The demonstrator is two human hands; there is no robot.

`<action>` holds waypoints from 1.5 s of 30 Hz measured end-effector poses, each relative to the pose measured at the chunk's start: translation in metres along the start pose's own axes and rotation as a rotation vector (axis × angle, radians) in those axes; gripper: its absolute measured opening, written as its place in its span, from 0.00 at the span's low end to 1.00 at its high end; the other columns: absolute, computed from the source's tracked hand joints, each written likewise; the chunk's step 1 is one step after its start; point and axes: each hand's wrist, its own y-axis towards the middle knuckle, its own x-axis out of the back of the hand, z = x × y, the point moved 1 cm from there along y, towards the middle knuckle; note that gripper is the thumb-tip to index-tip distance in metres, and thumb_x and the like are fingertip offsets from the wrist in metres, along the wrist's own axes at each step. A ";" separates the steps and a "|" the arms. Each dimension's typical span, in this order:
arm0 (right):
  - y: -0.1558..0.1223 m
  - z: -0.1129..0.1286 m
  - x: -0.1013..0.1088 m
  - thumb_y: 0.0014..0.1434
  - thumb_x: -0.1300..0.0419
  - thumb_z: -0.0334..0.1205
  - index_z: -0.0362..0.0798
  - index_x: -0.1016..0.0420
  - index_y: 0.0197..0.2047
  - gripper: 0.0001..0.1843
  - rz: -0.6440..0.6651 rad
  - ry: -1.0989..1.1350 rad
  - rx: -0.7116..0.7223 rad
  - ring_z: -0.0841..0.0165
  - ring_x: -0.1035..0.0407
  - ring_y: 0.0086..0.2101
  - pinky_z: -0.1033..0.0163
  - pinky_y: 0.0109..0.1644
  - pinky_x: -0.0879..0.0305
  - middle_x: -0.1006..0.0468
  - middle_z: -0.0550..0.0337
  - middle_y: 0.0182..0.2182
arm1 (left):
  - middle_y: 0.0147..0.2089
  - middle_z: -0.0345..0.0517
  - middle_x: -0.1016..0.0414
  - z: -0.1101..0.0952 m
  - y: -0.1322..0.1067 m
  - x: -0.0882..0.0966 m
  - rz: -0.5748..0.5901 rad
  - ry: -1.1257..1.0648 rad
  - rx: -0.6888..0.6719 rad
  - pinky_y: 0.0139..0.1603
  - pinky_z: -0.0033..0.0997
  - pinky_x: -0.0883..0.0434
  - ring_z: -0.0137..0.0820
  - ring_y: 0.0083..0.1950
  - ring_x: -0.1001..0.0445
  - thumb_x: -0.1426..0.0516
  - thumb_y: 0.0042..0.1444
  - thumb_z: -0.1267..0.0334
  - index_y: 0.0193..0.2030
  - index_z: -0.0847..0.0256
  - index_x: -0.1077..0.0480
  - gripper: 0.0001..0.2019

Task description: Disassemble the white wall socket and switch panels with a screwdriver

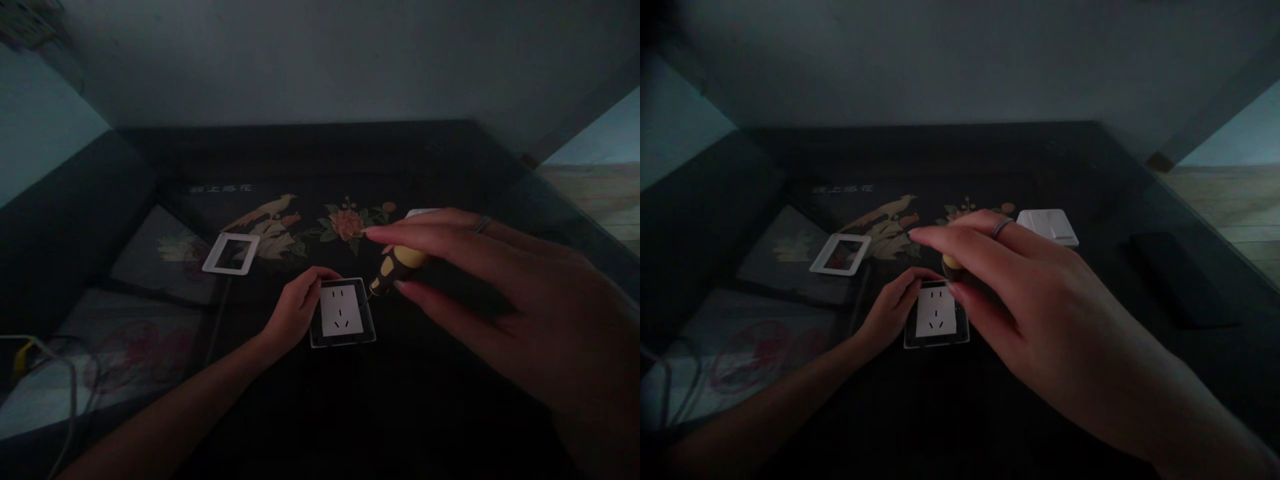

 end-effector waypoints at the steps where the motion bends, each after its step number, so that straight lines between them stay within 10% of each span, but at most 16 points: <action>1: 0.000 0.001 -0.001 0.65 0.41 0.36 0.51 0.28 0.59 0.19 -0.003 0.002 0.003 0.62 0.26 0.51 0.61 0.53 0.27 0.22 0.57 0.51 | 0.44 0.47 0.20 0.000 0.000 0.000 -0.001 -0.001 -0.001 0.49 0.37 0.27 0.34 0.45 0.23 0.54 0.67 0.69 0.45 0.60 0.28 0.13; 5: 0.003 0.003 -0.005 0.65 0.40 0.37 0.49 0.24 0.51 0.12 -0.066 -0.076 0.005 0.63 0.24 0.44 0.64 0.46 0.25 0.21 0.57 0.44 | 0.44 0.47 0.20 0.000 0.000 0.000 -0.003 -0.001 -0.006 0.50 0.37 0.27 0.34 0.46 0.23 0.54 0.66 0.70 0.45 0.59 0.29 0.13; 12: -0.002 0.000 -0.002 0.64 0.41 0.34 0.51 0.31 0.59 0.20 0.049 0.025 0.032 0.67 0.31 0.57 0.67 0.62 0.34 0.24 0.62 0.55 | 0.44 0.47 0.20 0.002 0.001 0.000 -0.002 0.005 -0.008 0.49 0.36 0.28 0.34 0.45 0.23 0.54 0.67 0.69 0.45 0.60 0.29 0.13; 18: 0.001 0.001 -0.002 0.66 0.42 0.34 0.52 0.26 0.45 0.07 -0.028 -0.121 0.034 0.63 0.25 0.46 0.63 0.48 0.26 0.23 0.58 0.44 | 0.44 0.46 0.20 0.004 0.001 0.000 -0.009 0.001 -0.016 0.50 0.36 0.28 0.34 0.46 0.22 0.54 0.66 0.70 0.45 0.60 0.28 0.13; 38: -0.001 0.004 -0.002 0.68 0.47 0.35 0.54 0.34 0.55 0.13 0.112 -0.078 0.087 0.62 0.29 0.54 0.63 0.52 0.28 0.27 0.58 0.53 | 0.44 0.45 0.19 0.008 0.002 -0.002 -0.031 0.000 -0.060 0.48 0.35 0.26 0.33 0.45 0.22 0.53 0.65 0.71 0.45 0.60 0.27 0.14; 45: 0.000 0.000 -0.005 0.68 0.47 0.36 0.50 0.33 0.52 0.10 0.022 -0.183 0.067 0.59 0.24 0.41 0.59 0.40 0.25 0.23 0.55 0.44 | 0.44 0.47 0.19 0.003 0.001 0.000 -0.011 0.012 -0.034 0.49 0.35 0.27 0.33 0.46 0.22 0.54 0.66 0.70 0.45 0.62 0.28 0.14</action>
